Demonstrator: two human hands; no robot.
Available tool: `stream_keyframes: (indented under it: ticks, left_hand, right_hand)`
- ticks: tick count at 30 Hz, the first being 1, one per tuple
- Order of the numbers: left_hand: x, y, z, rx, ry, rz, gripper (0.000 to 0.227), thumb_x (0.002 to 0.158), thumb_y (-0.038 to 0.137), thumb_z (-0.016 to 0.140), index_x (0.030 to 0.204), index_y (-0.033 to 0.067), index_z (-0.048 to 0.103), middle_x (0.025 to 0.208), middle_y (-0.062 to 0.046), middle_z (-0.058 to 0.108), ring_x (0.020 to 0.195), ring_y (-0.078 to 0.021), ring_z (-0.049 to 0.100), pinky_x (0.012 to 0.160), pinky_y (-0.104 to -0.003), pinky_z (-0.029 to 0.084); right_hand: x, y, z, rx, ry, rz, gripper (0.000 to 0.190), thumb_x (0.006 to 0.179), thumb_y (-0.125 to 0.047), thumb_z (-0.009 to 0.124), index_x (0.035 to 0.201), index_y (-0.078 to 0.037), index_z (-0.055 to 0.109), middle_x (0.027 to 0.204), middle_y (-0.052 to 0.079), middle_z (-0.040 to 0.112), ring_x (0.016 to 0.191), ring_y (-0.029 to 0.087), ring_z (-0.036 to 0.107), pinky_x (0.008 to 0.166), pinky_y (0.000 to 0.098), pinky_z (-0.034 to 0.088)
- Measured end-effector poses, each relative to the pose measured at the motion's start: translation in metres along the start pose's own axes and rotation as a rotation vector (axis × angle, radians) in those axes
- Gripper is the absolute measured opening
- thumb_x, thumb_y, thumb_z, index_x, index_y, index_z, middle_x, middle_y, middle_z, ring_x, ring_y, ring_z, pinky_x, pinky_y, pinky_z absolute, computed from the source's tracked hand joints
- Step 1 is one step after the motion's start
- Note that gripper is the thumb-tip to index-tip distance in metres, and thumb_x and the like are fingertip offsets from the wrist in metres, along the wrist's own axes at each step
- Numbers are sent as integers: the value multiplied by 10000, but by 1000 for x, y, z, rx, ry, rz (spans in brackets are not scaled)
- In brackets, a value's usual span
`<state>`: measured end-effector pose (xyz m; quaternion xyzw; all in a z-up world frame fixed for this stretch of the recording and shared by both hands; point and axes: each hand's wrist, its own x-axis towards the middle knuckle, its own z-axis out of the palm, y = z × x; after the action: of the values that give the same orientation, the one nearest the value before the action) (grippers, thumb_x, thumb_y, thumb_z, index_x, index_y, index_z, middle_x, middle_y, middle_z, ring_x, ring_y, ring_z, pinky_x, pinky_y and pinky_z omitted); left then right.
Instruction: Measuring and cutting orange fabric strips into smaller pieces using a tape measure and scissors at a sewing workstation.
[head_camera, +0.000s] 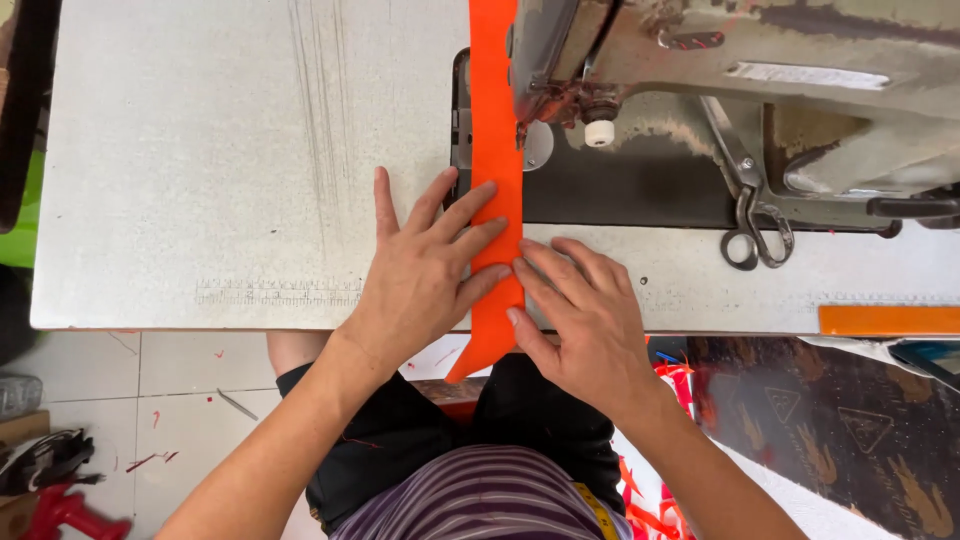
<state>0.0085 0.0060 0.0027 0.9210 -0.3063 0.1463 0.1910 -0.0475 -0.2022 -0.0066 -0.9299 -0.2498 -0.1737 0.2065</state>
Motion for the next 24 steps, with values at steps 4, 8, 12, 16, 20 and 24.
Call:
stream_keyframes:
  ticks: [4,8,12,16,20,24]
  left_hand:
    - [7,-7,4,-7,3,7,398,967,405,705,1254,132,743,1426,-93,644,1406,-407,497,1129,-798,25]
    - [13,-14,9,-30,11,3,406,975,414,710,1265,131,740,1431,-100,644,1418,-401,484,1141,-786,-9]
    - [21,-19,9,-48,18,4,394,985,394,719,1270,122,739,1432,-109,644,1417,-399,481,1141,-778,-24]
    - [27,-25,12,-40,18,9,403,981,398,725,1278,125,737,1431,-109,643,1418,-394,482,1139,-781,-9]
    - [35,-32,14,-50,1,-3,408,990,407,716,1297,139,726,1446,-102,631,1425,-385,474,1148,-766,-26]
    - [40,-39,21,-40,19,2,406,1000,426,708,1301,154,725,1453,-83,630,1428,-371,474,1155,-755,-37]
  right_hand:
    - [9,5,-1,-6,-21,-5,414,960,-342,660,1281,-86,715,1395,82,643,1295,364,553,1057,490,397]
    - [18,9,0,-1,-8,-27,404,959,-307,677,1270,-53,717,1391,104,641,1278,366,556,1049,496,395]
    - [25,14,2,-9,-4,-30,407,965,-309,681,1272,-43,717,1402,105,637,1278,361,553,1047,493,395]
    - [33,19,3,-14,-2,-38,412,965,-313,680,1270,-40,722,1392,109,638,1277,362,553,1045,501,394]
    - [40,25,5,-28,13,-50,399,974,-313,663,1265,-48,727,1377,92,640,1263,341,547,1028,478,392]
    - [44,29,8,-45,35,-54,398,979,-309,659,1270,-46,728,1370,97,648,1261,340,549,1038,482,384]
